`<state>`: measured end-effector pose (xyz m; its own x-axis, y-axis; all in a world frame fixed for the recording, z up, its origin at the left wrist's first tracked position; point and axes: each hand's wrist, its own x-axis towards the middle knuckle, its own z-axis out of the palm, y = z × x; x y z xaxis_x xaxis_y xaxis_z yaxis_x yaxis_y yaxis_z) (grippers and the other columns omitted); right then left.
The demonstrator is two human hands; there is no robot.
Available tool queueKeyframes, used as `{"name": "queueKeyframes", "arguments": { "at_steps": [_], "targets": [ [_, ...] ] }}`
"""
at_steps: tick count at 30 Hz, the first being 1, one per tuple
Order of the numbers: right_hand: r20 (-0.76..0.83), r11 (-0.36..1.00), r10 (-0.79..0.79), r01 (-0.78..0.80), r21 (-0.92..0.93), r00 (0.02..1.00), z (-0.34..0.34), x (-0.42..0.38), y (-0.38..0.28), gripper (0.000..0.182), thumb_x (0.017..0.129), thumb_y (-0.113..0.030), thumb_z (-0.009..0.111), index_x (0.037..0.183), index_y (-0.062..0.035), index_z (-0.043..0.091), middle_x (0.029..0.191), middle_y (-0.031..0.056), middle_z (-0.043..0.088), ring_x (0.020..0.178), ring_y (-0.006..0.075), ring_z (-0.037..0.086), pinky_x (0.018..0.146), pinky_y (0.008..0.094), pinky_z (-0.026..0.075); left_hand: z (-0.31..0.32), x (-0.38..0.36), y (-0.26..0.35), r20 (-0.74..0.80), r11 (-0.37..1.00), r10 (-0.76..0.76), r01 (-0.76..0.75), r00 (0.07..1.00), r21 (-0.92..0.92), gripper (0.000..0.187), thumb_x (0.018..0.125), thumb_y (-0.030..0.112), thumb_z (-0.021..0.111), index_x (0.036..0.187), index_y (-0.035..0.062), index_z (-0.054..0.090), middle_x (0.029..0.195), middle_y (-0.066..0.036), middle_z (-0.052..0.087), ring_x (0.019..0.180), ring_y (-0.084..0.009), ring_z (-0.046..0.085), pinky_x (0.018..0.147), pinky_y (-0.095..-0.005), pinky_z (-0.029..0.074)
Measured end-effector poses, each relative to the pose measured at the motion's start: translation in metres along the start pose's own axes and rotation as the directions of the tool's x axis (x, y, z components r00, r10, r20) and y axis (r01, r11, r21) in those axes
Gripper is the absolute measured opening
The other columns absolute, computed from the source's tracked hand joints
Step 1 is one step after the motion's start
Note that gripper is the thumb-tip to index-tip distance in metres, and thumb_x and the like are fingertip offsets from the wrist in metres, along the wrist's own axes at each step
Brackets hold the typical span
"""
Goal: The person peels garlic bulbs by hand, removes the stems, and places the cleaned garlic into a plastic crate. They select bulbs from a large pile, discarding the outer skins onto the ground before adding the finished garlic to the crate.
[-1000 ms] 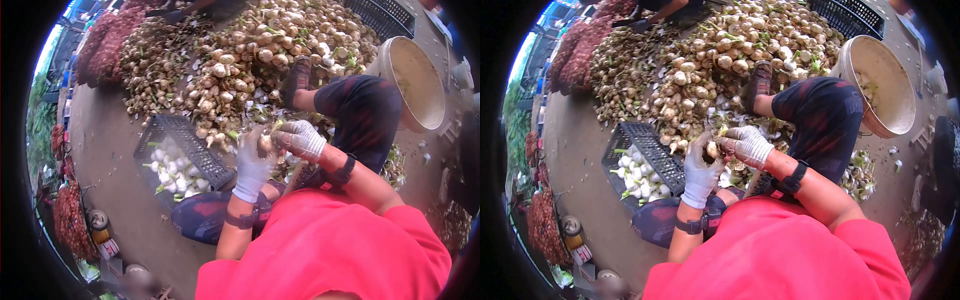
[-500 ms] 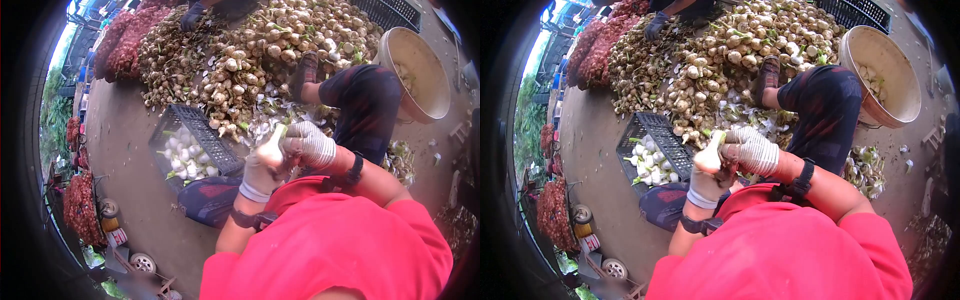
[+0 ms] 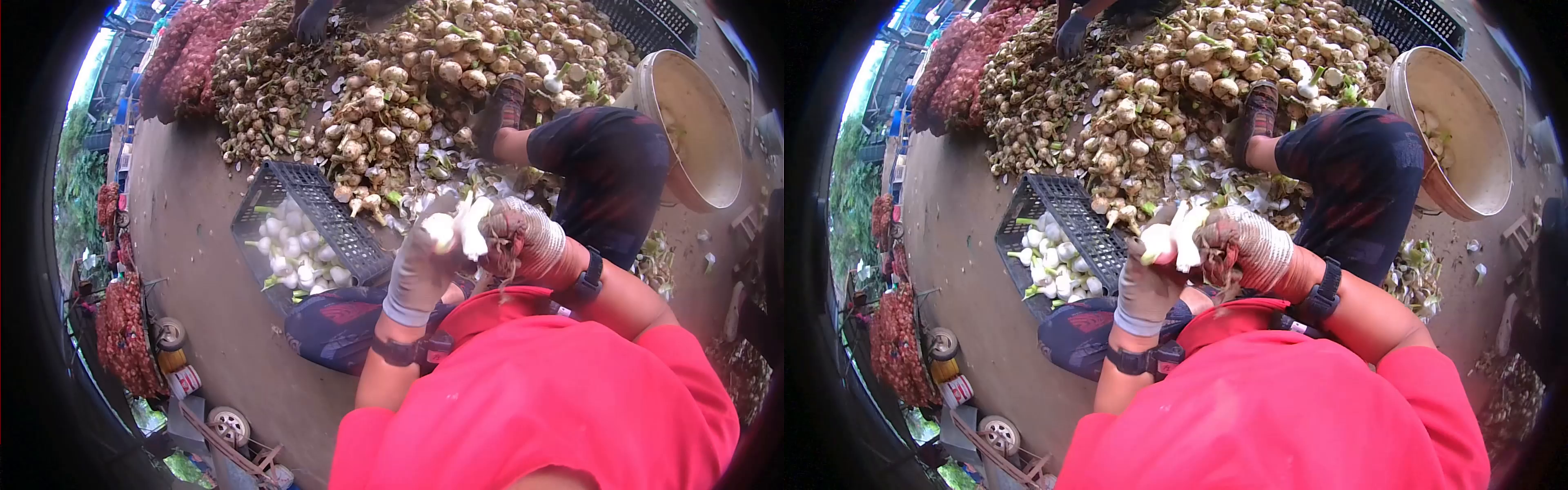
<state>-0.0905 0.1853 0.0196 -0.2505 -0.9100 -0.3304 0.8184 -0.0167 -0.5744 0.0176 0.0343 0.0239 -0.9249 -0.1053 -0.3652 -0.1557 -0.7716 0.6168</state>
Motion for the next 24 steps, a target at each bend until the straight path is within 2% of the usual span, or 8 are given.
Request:
{"name": "queueKeyframes", "arguments": {
  "at_steps": [6, 10, 13, 17, 19, 21, 22, 24],
  "targets": [
    [-0.149, 0.853, -0.141, 0.043, -0.521, 0.979, 0.014, 0.016, 0.004, 0.017, 0.084, -0.013, 0.053, 0.091, -0.0029, 0.065, 0.062, 0.0001, 0.057, 0.055, 0.0068, 0.05, 0.052, 0.0253, 0.044, -0.017, 0.008, -0.019, -0.028, 0.55, 0.628, -0.419, 0.777, 0.723, 0.058, 0.085, 0.028, 0.067, 0.126, -0.0028, 0.041, 0.093, -0.003, 0.053, 0.079, -0.0083, 0.051, 0.074, -0.0257, 0.049],
    [-0.025, 0.54, -0.26, 0.124, -0.832, 0.965, 0.022, 0.023, -0.015, 0.011, 0.079, -0.012, 0.056, 0.082, -0.0041, 0.062, 0.062, 0.0101, 0.06, 0.054, 0.0243, 0.059, 0.052, 0.0355, 0.048, -0.032, 0.017, -0.016, -0.311, 0.777, 0.442, -0.187, 0.841, 0.601, 0.015, 0.088, 0.008, 0.061, 0.1, 0.0001, 0.056, 0.076, -0.001, 0.057, 0.069, -0.0094, 0.053, 0.064, -0.0263, 0.047],
    [0.198, -0.278, -0.564, 0.042, -0.96, 0.802, 0.005, 0.033, -0.023, 0.015, 0.074, -0.021, 0.061, 0.077, -0.006, 0.06, 0.067, 0.0151, 0.061, 0.063, 0.0341, 0.062, 0.054, 0.0437, 0.049, -0.027, 0.019, 0.002, 0.129, 0.201, 0.664, -0.342, 0.737, 0.918, 0.008, 0.09, 0.001, 0.052, 0.095, 0.0007, 0.058, 0.075, 0.001, 0.054, 0.064, -0.0073, 0.047, 0.056, -0.022, 0.04],
    [-0.061, -0.302, -0.511, -0.246, -0.921, 0.857, -0.038, 0.053, -0.025, 0.018, 0.077, -0.024, 0.058, 0.078, -0.0072, 0.063, 0.071, 0.0171, 0.063, 0.066, 0.0355, 0.063, 0.057, 0.045, 0.05, -0.024, -0.007, 0.02, 0.148, 0.421, 0.447, -0.354, 0.882, 0.835, 0.003, 0.087, 0.002, 0.055, 0.089, 0.0031, 0.056, 0.077, -0.001, 0.054, 0.061, -0.008, 0.046, 0.053, -0.0219, 0.039],
    [-0.164, -0.125, -0.047, -0.169, -0.978, 0.985, -0.036, 0.042, -0.025, 0.016, 0.08, -0.022, 0.058, 0.082, -0.0101, 0.068, 0.07, 0.0148, 0.065, 0.065, 0.0325, 0.064, 0.056, 0.0414, 0.049, -0.024, -0.014, 0.029, -0.057, 0.742, 0.456, -0.344, 0.888, 0.575, 0.007, 0.087, 0.004, 0.055, 0.094, 0.005, 0.055, 0.081, -0.002, 0.053, 0.061, -0.0085, 0.047, 0.051, -0.022, 0.04],
    [0.317, 0.448, 0.223, 0.192, -0.873, 0.922, -0.023, 0.011, -0.036, 0.01, 0.081, -0.013, 0.063, 0.081, -0.0038, 0.066, 0.067, 0.0117, 0.064, 0.06, 0.0192, 0.062, 0.053, 0.0339, 0.048, -0.036, -0.014, 0.037, -0.283, 0.905, 0.4, -0.328, 0.872, 0.271, 0.015, 0.086, 0.012, 0.059, 0.1, 0.009, 0.053, 0.086, -0.002, 0.052, 0.061, -0.0086, 0.043, 0.048, -0.0217, 0.035],
    [0.602, 0.865, 0.039, 0.274, -0.42, 0.798, -0.017, 0.003, -0.038, 0.016, 0.083, -0.014, 0.062, 0.078, 0.0005, 0.064, 0.069, 0.0151, 0.063, 0.061, 0.02, 0.063, 0.054, 0.0342, 0.048, -0.046, -0.01, 0.038, -0.308, 0.913, 0.409, -0.382, 0.859, 0.145, 0.017, 0.085, 0.016, 0.06, 0.1, 0.0096, 0.054, 0.084, -0.002, 0.052, 0.062, -0.0092, 0.041, 0.049, -0.0231, 0.034],
    [0.684, 0.771, 0.142, 0.354, -0.53, 0.715, -0.032, -0.006, -0.048, 0.021, 0.086, -0.017, 0.059, 0.082, 0.0032, 0.063, 0.072, 0.0183, 0.063, 0.065, 0.0238, 0.064, 0.058, 0.0357, 0.05, -0.059, 0.0, 0.038, -0.426, 0.87, 0.332, -0.448, 0.842, -0.207, 0.019, 0.084, 0.021, 0.06, 0.097, 0.0072, 0.055, 0.075, -0.002, 0.049, 0.062, -0.0115, 0.036, 0.053, -0.0254, 0.029]
  ]
}}
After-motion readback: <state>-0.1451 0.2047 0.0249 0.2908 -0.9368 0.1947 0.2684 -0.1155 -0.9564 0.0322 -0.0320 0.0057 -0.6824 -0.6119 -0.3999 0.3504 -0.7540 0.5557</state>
